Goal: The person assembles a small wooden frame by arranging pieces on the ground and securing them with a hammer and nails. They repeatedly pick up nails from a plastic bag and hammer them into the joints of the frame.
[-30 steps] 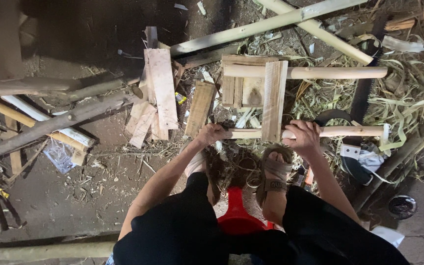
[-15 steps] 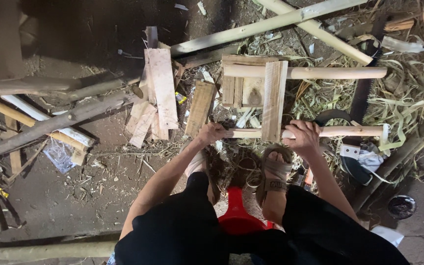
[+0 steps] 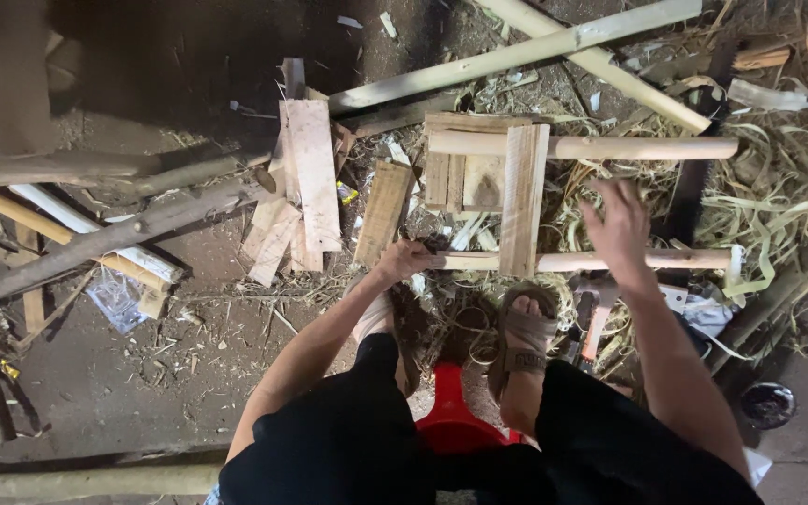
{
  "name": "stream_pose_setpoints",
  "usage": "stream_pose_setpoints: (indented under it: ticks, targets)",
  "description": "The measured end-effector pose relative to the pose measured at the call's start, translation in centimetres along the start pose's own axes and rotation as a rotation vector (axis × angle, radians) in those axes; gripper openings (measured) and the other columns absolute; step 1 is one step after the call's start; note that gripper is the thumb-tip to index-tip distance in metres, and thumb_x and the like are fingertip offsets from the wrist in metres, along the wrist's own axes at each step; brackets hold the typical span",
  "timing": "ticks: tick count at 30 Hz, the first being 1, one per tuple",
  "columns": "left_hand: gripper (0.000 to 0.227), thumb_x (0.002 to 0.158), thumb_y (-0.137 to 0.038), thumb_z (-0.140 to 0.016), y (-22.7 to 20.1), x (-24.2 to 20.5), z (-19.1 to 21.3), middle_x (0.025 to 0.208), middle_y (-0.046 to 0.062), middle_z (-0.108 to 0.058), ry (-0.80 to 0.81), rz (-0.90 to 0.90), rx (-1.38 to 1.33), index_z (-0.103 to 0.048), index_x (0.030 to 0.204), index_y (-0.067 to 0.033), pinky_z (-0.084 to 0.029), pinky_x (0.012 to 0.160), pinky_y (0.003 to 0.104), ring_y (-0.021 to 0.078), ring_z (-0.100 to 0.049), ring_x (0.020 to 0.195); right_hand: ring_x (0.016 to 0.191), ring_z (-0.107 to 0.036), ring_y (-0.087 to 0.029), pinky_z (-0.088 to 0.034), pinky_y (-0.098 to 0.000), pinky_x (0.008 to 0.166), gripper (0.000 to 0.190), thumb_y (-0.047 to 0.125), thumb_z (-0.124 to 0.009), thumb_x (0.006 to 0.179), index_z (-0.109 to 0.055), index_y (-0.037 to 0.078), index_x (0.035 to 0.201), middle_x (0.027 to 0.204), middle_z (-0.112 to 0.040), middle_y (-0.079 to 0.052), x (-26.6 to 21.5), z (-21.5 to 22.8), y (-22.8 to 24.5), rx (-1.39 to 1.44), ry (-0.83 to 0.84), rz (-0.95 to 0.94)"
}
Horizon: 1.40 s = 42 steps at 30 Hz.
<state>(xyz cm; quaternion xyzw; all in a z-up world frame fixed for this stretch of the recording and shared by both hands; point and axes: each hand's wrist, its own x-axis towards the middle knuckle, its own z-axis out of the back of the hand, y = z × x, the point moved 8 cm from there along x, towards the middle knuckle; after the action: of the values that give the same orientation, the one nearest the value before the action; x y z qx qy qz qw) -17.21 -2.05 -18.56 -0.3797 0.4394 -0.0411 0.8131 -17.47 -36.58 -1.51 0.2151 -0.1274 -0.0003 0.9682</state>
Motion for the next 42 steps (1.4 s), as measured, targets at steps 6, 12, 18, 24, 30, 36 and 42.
stream_pose_setpoints:
  ticks: [6,12,18,24,30,36,42]
  targets:
    - [0.030,0.073,-0.044,-0.063,0.3,0.7,0.2,0.092,0.008,-0.071,0.006,0.005,0.135,-0.072,0.096,-0.0258,-0.050,0.087,0.041,0.0317,-0.066,0.095,0.114,-0.058,-0.028,-0.044,-0.0413,0.096,0.038,0.009,-0.071,0.083,-0.062,0.012,0.119,0.113,-0.060,-0.008,6.0,-3.0,-1.3,-0.004,0.033,0.158]
    - [0.033,0.072,-0.048,-0.064,1.4,1.1,-0.6,0.095,0.008,-0.071,0.001,0.039,0.117,-0.072,0.098,-0.0292,-0.050,0.088,0.041,0.0327,-0.065,0.096,0.102,-0.062,-0.031,-0.042,-0.0451,0.094,0.056,0.015,-0.080,0.071,-0.057,0.016,0.122,0.108,-0.063,-0.009,8.5,-5.2,0.2,-0.150,0.222,0.165]
    - [0.036,0.069,-0.052,-0.063,8.7,6.5,-3.4,0.096,0.003,-0.071,-0.004,0.053,0.183,-0.070,0.099,-0.0322,-0.050,0.090,0.041,0.0307,-0.065,0.096,0.099,-0.062,-0.032,-0.048,-0.0446,0.087,0.043,0.012,-0.072,0.078,-0.059,0.020,0.118,0.107,-0.063,-0.006,8.3,-7.2,-2.0,-0.121,0.216,0.159]
    - [0.034,0.079,-0.039,-0.065,0.5,-0.2,-0.2,0.097,0.014,-0.069,0.031,0.008,0.025,-0.070,0.106,-0.0197,-0.048,0.089,0.051,0.0426,-0.062,0.099,0.102,-0.059,-0.032,-0.051,-0.0429,0.086,0.048,0.011,-0.072,0.078,-0.057,0.025,0.122,0.108,-0.060,-0.005,8.4,-7.6,-1.9,-0.123,0.329,0.125]
    - [0.036,0.067,-0.064,-0.064,4.9,3.0,-1.1,0.086,-0.002,-0.069,0.004,0.099,0.180,-0.069,0.091,-0.0380,-0.049,0.089,0.041,0.0278,-0.066,0.093,0.100,-0.059,-0.035,-0.052,-0.0461,0.082,0.048,0.009,-0.073,0.078,-0.056,0.023,0.122,0.109,-0.058,-0.009,8.6,-6.9,-1.6,-0.080,0.319,0.139]
    - [0.039,0.069,-0.059,-0.063,2.1,1.1,-0.3,0.094,0.006,-0.070,0.031,0.135,0.162,-0.070,0.097,-0.0330,-0.047,0.095,0.042,0.0323,-0.064,0.098,0.099,-0.058,-0.031,-0.053,-0.0439,0.080,0.047,0.010,-0.072,0.082,-0.058,0.025,0.124,0.110,-0.059,-0.006,8.4,-7.1,-2.1,-0.113,0.331,0.112]
    - [0.039,0.069,-0.059,-0.063,3.1,2.0,-0.6,0.091,0.007,-0.070,-0.013,0.113,0.158,-0.070,0.096,-0.0319,-0.048,0.092,0.042,0.0345,-0.064,0.096,0.101,-0.055,-0.029,-0.040,-0.0420,0.090,0.059,0.024,-0.078,0.074,-0.057,0.027,0.128,0.110,-0.057,-0.005,8.7,-4.0,1.0,-0.269,0.196,0.238]
